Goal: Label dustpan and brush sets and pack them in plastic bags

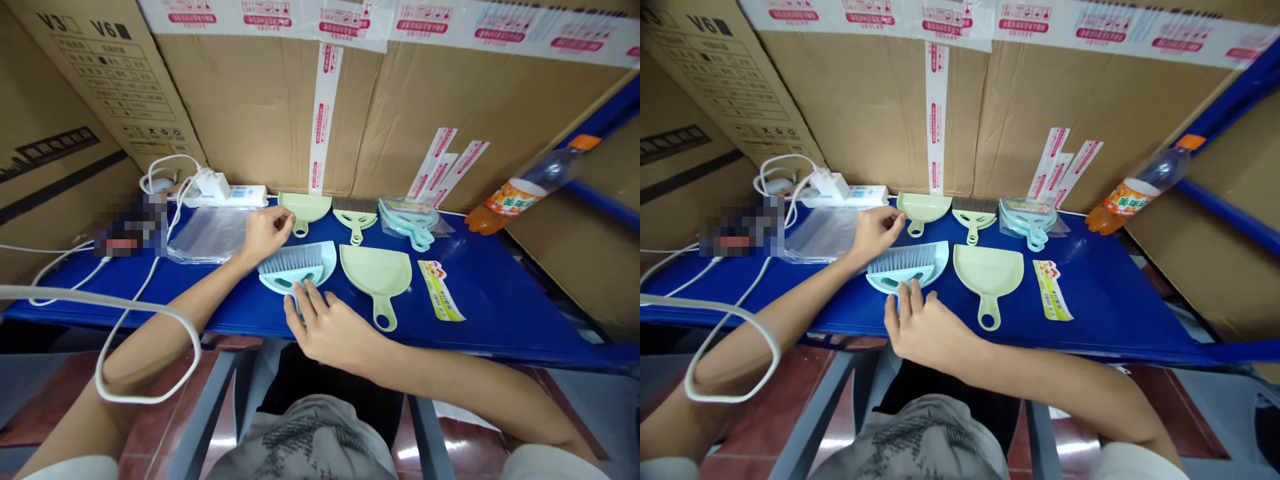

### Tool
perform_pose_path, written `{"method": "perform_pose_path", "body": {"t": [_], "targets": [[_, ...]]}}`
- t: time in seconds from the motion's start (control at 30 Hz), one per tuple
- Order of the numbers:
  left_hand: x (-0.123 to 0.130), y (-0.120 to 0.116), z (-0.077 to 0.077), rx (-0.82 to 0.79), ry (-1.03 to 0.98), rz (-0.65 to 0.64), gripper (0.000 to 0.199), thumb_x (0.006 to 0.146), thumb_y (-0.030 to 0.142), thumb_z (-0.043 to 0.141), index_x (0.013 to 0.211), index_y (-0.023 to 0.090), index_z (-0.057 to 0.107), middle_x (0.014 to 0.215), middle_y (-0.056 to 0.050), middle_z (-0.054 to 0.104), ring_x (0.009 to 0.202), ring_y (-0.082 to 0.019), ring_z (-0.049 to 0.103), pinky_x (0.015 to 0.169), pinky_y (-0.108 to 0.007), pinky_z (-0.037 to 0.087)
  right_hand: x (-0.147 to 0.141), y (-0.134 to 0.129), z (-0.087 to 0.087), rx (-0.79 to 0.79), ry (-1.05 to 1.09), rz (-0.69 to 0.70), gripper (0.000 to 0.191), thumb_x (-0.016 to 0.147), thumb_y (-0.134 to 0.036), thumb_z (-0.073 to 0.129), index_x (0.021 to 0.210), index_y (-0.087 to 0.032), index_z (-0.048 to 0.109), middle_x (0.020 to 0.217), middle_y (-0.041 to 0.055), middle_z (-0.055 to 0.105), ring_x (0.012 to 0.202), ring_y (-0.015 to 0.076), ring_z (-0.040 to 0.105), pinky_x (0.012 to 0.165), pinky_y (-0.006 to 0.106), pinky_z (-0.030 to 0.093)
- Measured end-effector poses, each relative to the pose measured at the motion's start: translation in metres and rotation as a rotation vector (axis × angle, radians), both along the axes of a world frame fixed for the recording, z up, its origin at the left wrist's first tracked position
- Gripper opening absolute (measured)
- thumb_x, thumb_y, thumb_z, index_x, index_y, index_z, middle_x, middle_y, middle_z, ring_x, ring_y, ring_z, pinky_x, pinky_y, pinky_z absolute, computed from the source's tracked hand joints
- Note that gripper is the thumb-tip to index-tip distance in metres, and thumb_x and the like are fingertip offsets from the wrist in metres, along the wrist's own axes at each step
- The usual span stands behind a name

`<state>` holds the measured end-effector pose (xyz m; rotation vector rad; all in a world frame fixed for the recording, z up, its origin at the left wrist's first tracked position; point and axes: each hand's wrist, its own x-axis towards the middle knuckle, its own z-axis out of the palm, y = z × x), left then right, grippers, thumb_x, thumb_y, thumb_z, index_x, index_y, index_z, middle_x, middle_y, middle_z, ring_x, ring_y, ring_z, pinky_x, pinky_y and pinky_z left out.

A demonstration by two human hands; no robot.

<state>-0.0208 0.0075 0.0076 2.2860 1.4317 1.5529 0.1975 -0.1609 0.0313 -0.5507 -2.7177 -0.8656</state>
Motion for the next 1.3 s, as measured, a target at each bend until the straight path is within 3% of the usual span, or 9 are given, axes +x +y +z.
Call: {"method": "perform_pose_path", "body": {"t": [0.1, 0.23, 0.37, 0.47, 0.67, 0.83, 0.93, 1.07, 1.3], "targets": [[0.001, -0.002, 0.001, -0.015, 0.003, -0.033, 0.028, 0.096, 0.036, 0.061, 0.078, 0.021, 0.075, 0.064, -0.002, 0.07, 0.054, -0.016, 0.059, 0.061, -0.03, 0.04, 0.015, 0.004, 0.008, 0.049, 0.029, 0.058, 0.043, 0.107, -0.02, 0.058, 0.144, 0.0, 0.064, 0.134, 0.0314, 0.076, 0.11, 0.0387, 0.081, 0.071, 0.047, 0.069], [0.002, -0.005, 0.004, -0.076, 0.016, -0.055, 0.03, 0.097, 0.036, 0.06, 0.079, 0.019, 0.076, 0.065, -0.003, 0.072, 0.056, -0.016, 0.06, 0.063, -0.03, 0.042, 0.032, 0.021, 0.014, 0.011, 0.219, 0.104, 0.029, 0.11, -0.021, 0.059, 0.134, -0.011, 0.072, 0.126, 0.0211, 0.081, 0.078, 0.0218, 0.08, 0.055, 0.032, 0.063], [0.003, -0.007, 0.009, -0.158, -0.036, -0.053, 0.029, 0.094, 0.038, 0.063, 0.079, 0.018, 0.078, 0.062, -0.002, 0.069, 0.055, -0.015, 0.058, 0.06, -0.028, 0.04, 0.042, 0.045, 0.016, -0.318, 0.573, 0.1, 0.022, 0.113, -0.025, 0.058, 0.129, -0.019, 0.071, 0.132, 0.0159, 0.078, 0.11, 0.0215, 0.081, 0.082, 0.029, 0.07], [0.004, -0.006, 0.013, -0.306, -0.261, -0.139, 0.025, 0.089, 0.039, 0.068, 0.078, 0.018, 0.078, 0.058, -0.001, 0.066, 0.049, -0.014, 0.057, 0.053, -0.026, 0.041, 0.05, 0.064, 0.022, -0.467, 0.776, 0.161, 0.017, 0.11, -0.023, 0.063, 0.124, -0.022, 0.072, 0.125, 0.0129, 0.078, 0.117, 0.0249, 0.078, 0.098, 0.04, 0.069], [0.003, 0.003, 0.018, -0.517, -0.89, -0.324, 0.021, 0.08, 0.037, 0.078, 0.074, 0.018, 0.076, 0.056, 0.0, 0.063, 0.045, -0.011, 0.053, 0.045, -0.023, 0.041, 0.071, 0.091, 0.042, -0.834, 1.175, 0.164, 0.015, 0.109, -0.039, 0.068, 0.117, -0.027, 0.07, 0.113, 0.008, 0.078, 0.093, 0.025, 0.083, 0.081, 0.042, 0.074], [0.001, 0.002, 0.022, -0.604, -0.996, -0.463, 0.032, 0.086, 0.045, 0.077, 0.073, 0.016, 0.075, 0.061, -0.002, 0.063, 0.047, -0.009, 0.052, 0.04, -0.021, 0.033, 0.089, 0.128, 0.05, -0.775, 1.408, 0.193, 0.027, 0.103, -0.053, 0.075, 0.116, -0.031, 0.067, 0.111, 0.0053, 0.079, 0.099, 0.0267, 0.084, 0.084, 0.041, 0.073], [0.004, -0.004, 0.026, -0.848, -0.904, -0.613, 0.053, 0.094, 0.065, 0.066, 0.088, 0.015, 0.081, 0.066, -0.007, 0.069, 0.046, -0.013, 0.058, 0.037, -0.023, 0.029, 0.096, 0.147, 0.042, -0.761, 1.449, 0.231, 0.034, 0.101, -0.059, 0.075, 0.12, -0.032, 0.066, 0.112, 0.0042, 0.079, 0.1, 0.0258, 0.085, 0.087, 0.042, 0.072], [0.008, -0.008, 0.026, -1.13, -0.856, -0.82, 0.084, 0.099, 0.082, 0.041, 0.109, 0.009, 0.083, 0.09, -0.02, 0.083, 0.064, -0.025, 0.077, 0.041, -0.026, 0.045, 0.099, 0.147, 0.025, -0.853, 1.383, 0.222, 0.041, 0.1, -0.06, 0.075, 0.13, -0.033, 0.07, 0.122, 0.0062, 0.08, 0.101, 0.0274, 0.084, 0.088, 0.047, 0.073], [-0.002, -0.005, 0.029, -1.146, -1.009, -0.833, 0.064, 0.105, 0.056, 0.044, 0.126, 0.005, 0.077, 0.112, -0.023, 0.084, 0.098, -0.034, 0.084, 0.068, -0.032, 0.068, 0.104, 0.134, 0.022, -0.907, 1.102, 0.231, 0.034, 0.101, -0.05, 0.076, 0.132, -0.036, 0.079, 0.135, 0.0048, 0.079, 0.127, 0.0313, 0.076, 0.111, 0.053, 0.065]]}}
